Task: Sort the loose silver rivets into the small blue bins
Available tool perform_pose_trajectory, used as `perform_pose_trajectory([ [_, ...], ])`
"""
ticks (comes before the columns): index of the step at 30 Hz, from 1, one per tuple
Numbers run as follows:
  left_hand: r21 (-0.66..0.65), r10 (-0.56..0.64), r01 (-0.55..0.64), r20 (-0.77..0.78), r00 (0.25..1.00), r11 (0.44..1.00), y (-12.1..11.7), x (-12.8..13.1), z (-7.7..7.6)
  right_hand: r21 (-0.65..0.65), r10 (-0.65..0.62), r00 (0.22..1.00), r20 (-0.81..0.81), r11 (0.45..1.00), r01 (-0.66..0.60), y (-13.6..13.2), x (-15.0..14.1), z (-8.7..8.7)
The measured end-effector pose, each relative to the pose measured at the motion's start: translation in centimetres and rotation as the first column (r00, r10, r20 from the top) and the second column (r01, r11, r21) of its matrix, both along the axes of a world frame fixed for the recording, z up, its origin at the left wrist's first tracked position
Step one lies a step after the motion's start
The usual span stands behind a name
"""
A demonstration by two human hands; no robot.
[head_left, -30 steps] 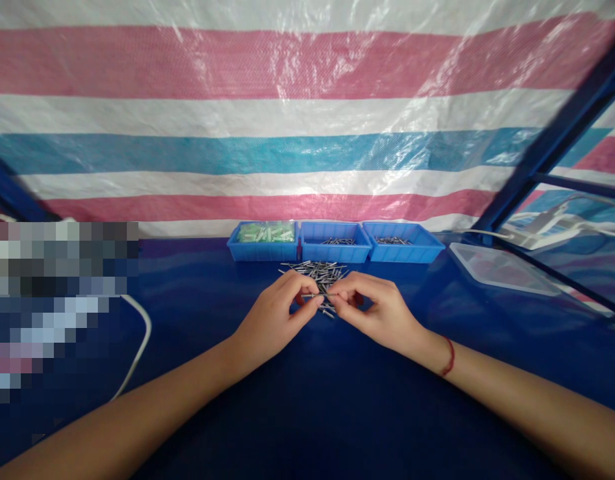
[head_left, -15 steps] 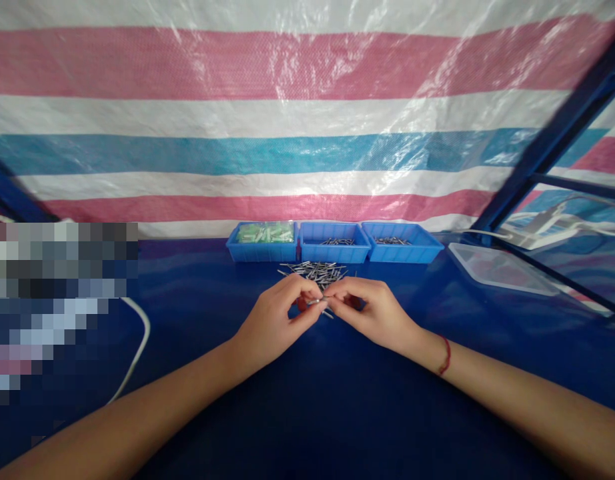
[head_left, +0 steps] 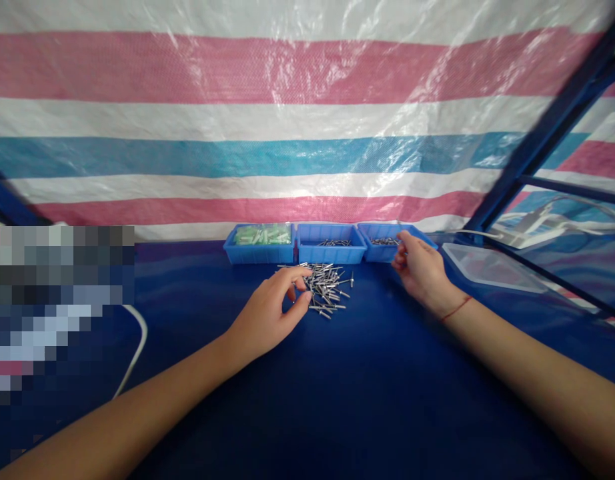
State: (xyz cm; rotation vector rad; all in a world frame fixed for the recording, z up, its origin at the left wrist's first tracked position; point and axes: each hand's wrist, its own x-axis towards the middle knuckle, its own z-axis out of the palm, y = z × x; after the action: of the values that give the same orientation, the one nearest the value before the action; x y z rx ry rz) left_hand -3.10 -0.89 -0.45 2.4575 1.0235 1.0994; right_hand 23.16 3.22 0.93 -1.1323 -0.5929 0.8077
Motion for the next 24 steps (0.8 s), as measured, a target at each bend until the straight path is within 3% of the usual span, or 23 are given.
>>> perform_pose_trajectory([
  [4,0.018,0.072,-0.070,-0.107,0.992,0.997,0.7,-0.5,0.0,-0.006,0.008,1.000,-0.010,1.000,-0.008,0.0,0.2,0.3],
  [11,0.039,0.161,-0.157,-0.305,0.939,0.987,2.2,-1.7,-0.3,0.004,0.123,0.987,0.099,0.992,-0.124,-1.4,-2.5,-0.4],
  [17,0.078,0.102,-0.074,-0.458,0.883,0.994,2.8,-2.4,-0.1,0.038,0.235,0.903,0.359,0.963,-0.266,-2.2,-3.6,-1.5],
  [24,0.131,0.014,0.064,-0.520,0.854,0.989,3.5,-3.1,0.5,0.020,0.262,0.732,0.628,0.936,-0.352,-3.3,-4.2,-1.3],
])
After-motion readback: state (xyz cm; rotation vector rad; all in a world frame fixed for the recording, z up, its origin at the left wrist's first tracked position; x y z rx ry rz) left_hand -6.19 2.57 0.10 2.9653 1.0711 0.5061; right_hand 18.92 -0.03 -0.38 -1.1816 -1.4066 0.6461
